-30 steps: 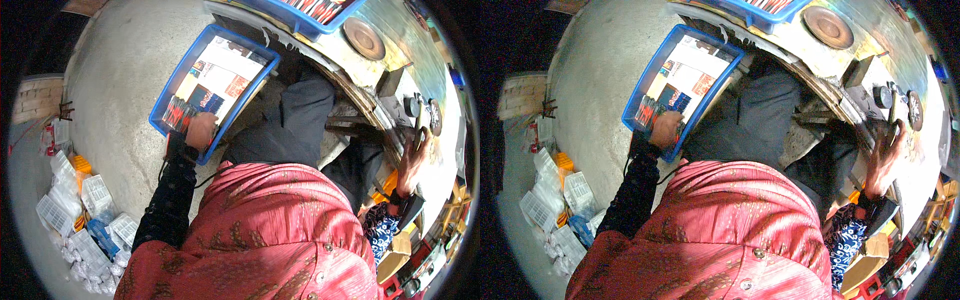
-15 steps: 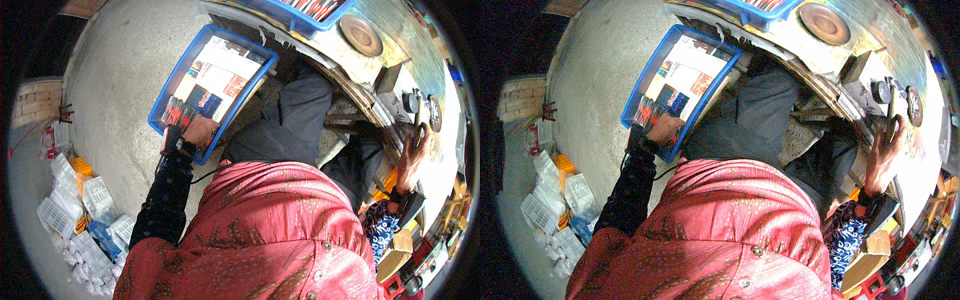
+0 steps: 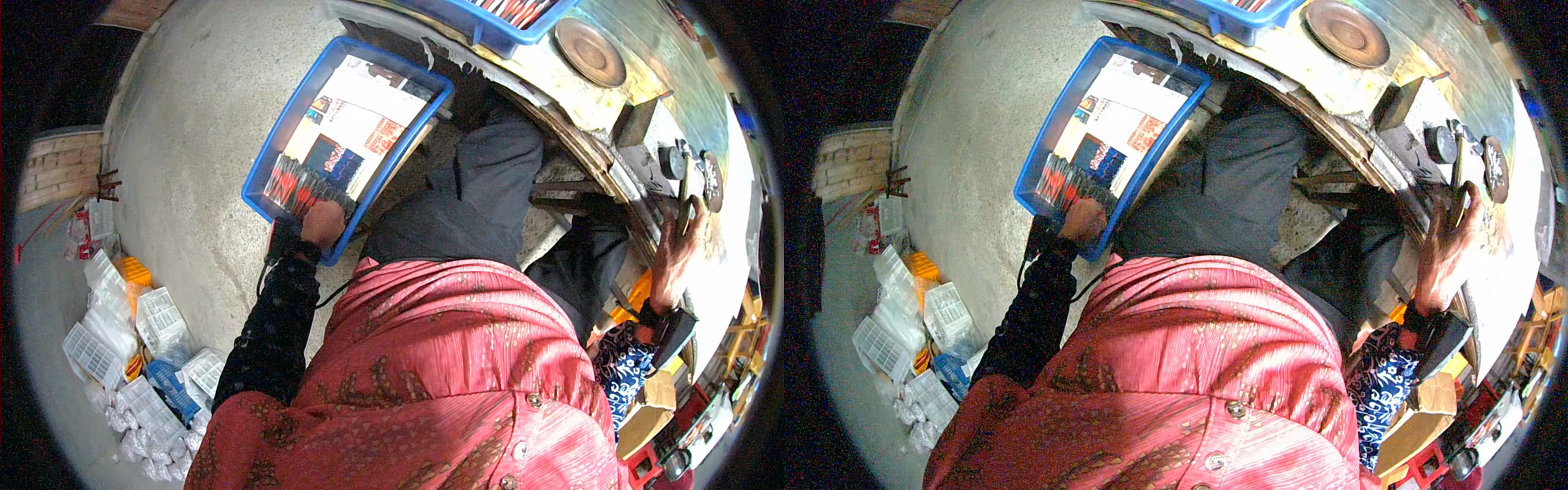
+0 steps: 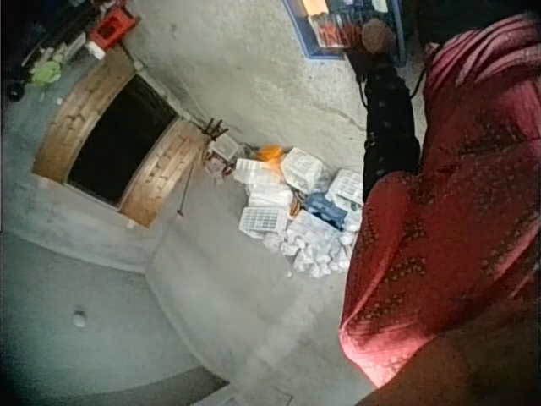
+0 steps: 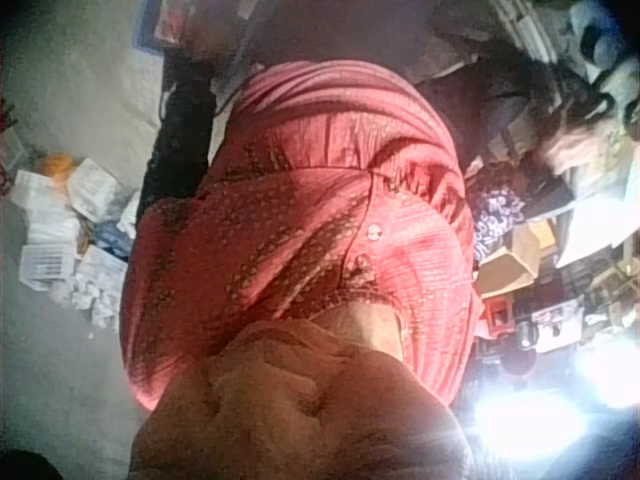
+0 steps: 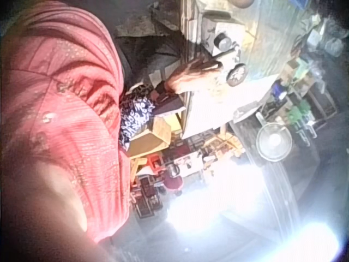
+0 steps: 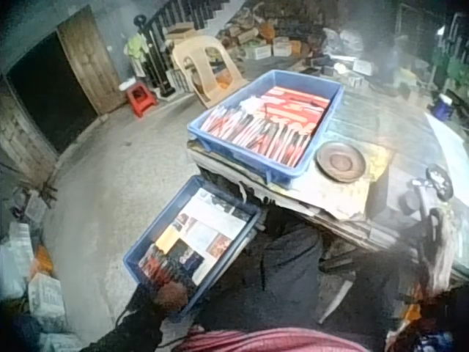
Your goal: The person repeatedly picks small metal pins from a tray, places each on a metal block, and taps it with a hammer. After each tap, the pin is placed into a small dish. The cycle continues with multiple pins throughout the clip.
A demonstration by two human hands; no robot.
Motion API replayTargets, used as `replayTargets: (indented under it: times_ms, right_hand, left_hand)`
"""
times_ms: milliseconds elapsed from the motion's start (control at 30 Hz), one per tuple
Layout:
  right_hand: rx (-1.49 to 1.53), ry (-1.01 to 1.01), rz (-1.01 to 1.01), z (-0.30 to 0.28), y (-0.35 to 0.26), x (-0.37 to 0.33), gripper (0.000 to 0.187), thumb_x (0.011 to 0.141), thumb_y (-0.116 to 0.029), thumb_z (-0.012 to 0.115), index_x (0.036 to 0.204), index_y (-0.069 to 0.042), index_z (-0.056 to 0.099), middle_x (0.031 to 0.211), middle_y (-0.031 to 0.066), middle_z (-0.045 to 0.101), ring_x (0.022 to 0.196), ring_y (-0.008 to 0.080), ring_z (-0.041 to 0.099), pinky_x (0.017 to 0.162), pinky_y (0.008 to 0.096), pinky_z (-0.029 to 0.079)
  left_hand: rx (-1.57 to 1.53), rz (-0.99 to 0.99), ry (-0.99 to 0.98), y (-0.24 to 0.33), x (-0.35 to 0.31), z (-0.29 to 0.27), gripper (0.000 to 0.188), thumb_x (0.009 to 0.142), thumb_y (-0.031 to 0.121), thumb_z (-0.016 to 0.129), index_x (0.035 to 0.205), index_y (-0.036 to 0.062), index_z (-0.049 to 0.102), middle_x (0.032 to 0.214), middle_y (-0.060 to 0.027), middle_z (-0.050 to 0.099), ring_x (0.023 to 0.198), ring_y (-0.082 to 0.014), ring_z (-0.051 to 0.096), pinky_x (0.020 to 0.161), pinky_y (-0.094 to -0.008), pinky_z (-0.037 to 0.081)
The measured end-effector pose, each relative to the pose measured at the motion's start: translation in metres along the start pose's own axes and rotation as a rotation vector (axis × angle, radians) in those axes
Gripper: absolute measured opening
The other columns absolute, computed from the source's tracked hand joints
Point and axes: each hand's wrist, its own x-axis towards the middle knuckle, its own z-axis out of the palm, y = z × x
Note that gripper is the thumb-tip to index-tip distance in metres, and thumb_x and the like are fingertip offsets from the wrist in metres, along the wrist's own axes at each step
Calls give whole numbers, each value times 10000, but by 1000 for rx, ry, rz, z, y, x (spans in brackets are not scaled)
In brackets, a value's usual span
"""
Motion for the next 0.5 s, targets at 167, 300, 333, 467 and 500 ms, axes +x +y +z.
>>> replayTargets:
  times_ms: [167, 300, 333, 467, 500]
  right_hand:
    - [58, -24, 54, 1, 2, -1, 476, 907, -102, 615, 1345, -27, 445, 1261, 203, 570, 1171, 318, 553, 1007, 385, 408]
    - [100, -16, 37, 2, 4, -1, 494, 896, -70, 616, 1355, -24, 439, 1304, 207, 541, 1222, 314, 518, 1040, 379, 380]
    - [138, -23, 45, 2, 5, -2, 498, 893, -62, 616, 1356, -24, 437, 1311, 207, 535, 1231, 314, 511, 1046, 377, 374]
    - [107, -28, 42, 2, 3, -2, 507, 883, -34, 610, 1358, -24, 434, 1312, 204, 533, 1229, 321, 510, 1050, 382, 372]
    - [91, -24, 35, 1, 3, -2, 504, 883, -32, 608, 1357, -24, 435, 1311, 202, 534, 1227, 323, 511, 1049, 383, 373]
  left_hand:
    - [64, 83, 101, 6, -2, 2, 222, 770, 201, 627, 747, -13, 680, 760, -253, 644, 750, -433, 652, 688, -539, 525]
    - [67, 8, 45, 16, -5, -23, 172, 731, 176, 688, 774, 11, 667, 761, -227, 639, 756, -413, 645, 678, -512, 516]
    - [54, 4, 25, 16, -7, -30, 169, 708, 164, 718, 799, 34, 659, 767, -200, 638, 761, -400, 637, 679, -494, 508]
    - [47, 189, 274, 16, -10, -43, 394, 622, 135, 791, 981, 59, 647, 880, -158, 649, 820, -364, 631, 701, -456, 505]
    - [34, 286, 331, 16, -8, -43, 405, 633, 128, 778, 1009, 59, 642, 905, -158, 647, 824, -361, 630, 704, -454, 505]
